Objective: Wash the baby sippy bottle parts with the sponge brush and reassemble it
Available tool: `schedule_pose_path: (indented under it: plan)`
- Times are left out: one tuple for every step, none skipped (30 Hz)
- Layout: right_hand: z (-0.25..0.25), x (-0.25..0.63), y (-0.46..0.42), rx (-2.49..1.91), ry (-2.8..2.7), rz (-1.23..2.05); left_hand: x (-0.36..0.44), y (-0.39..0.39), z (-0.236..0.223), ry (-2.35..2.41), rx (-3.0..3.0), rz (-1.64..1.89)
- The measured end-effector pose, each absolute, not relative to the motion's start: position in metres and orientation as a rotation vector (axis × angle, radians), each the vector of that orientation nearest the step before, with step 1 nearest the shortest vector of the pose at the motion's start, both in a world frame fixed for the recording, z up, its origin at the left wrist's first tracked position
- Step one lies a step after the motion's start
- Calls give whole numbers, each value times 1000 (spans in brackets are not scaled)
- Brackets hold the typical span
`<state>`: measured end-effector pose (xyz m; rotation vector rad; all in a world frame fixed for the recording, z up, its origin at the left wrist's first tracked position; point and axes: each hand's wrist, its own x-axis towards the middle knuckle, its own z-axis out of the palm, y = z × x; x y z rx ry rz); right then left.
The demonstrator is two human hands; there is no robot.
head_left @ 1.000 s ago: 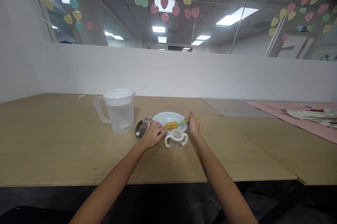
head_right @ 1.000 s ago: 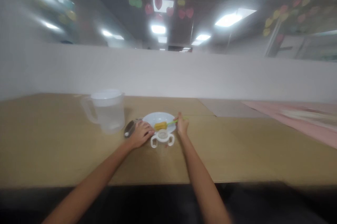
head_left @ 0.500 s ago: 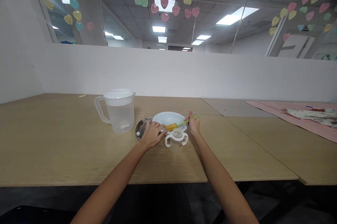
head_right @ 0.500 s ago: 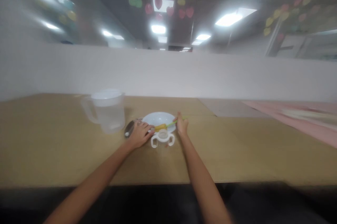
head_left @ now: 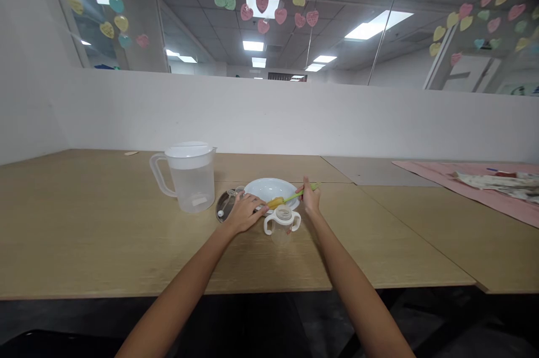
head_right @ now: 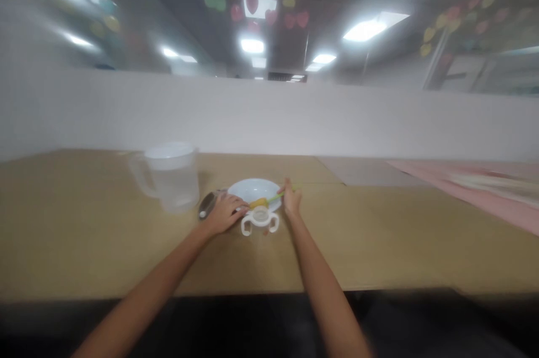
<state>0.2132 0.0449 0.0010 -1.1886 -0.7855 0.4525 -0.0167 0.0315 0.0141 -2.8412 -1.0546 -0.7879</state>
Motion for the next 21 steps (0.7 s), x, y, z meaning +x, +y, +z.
schedule_pose_path:
  plan:
    - [0,213,45,-1189,-785,455,-16,31,16,-1058,-2856,-792]
    - [0,214,46,-1188,-782,457,-16,31,17,-1061,-2870,-792]
    - [-1,214,46,-1188,-779,459,-15,31,19,-1065,-2882,-785]
    - [-1,214,46,-1190,-776,461,-15,30,21,-1070,-2892,-772]
    - [-1,214,47,-1191,-774,465,-15,30,22,-1074,-2905,-754]
    - [-1,214,47,-1193,-772,469,-15,30,23,-1079,-2921,-733]
    - [-1,214,47,-1196,-769,474,-15,30,24,-1087,-2939,-714]
    - [-1,214,47,-1199,-763,477,-15,31,24,-1098,-2955,-699]
    - [0,214,47,-1201,-757,477,-15,31,24,-1109,-2967,-691]
    - [0,214,46,-1201,-749,474,-15,31,24,-1121,-2972,-694]
    - [1,214,46,-1199,-737,466,-14,30,23,-1134,-2970,-705]
    - [1,214,46,-1197,-722,453,-13,30,22,-1147,-2961,-726]
    - [1,214,45,-1196,-705,434,-12,29,22,-1154,-2952,-753]
    - [1,214,45,-1195,-688,410,-11,28,21,-1154,-2945,-785]
    - [1,214,45,-1196,-675,386,-10,26,21,-1146,-2945,-815]
    - [1,214,45,-1198,-664,362,-9,25,21,-1128,-2951,-841]
    - [1,214,45,-1201,-658,343,-8,23,22,-1104,-2962,-862]
    - [1,215,45,-1204,-657,330,-7,22,22,-1077,-2976,-877]
    - [1,215,45,-1208,-657,322,-6,21,23,-1051,-2991,-886]
    - [1,214,44,-1212,-656,315,-6,20,23,-1029,-3004,-896]
    - [1,214,44,-1214,-652,306,-6,20,23,-1011,-3013,-913]
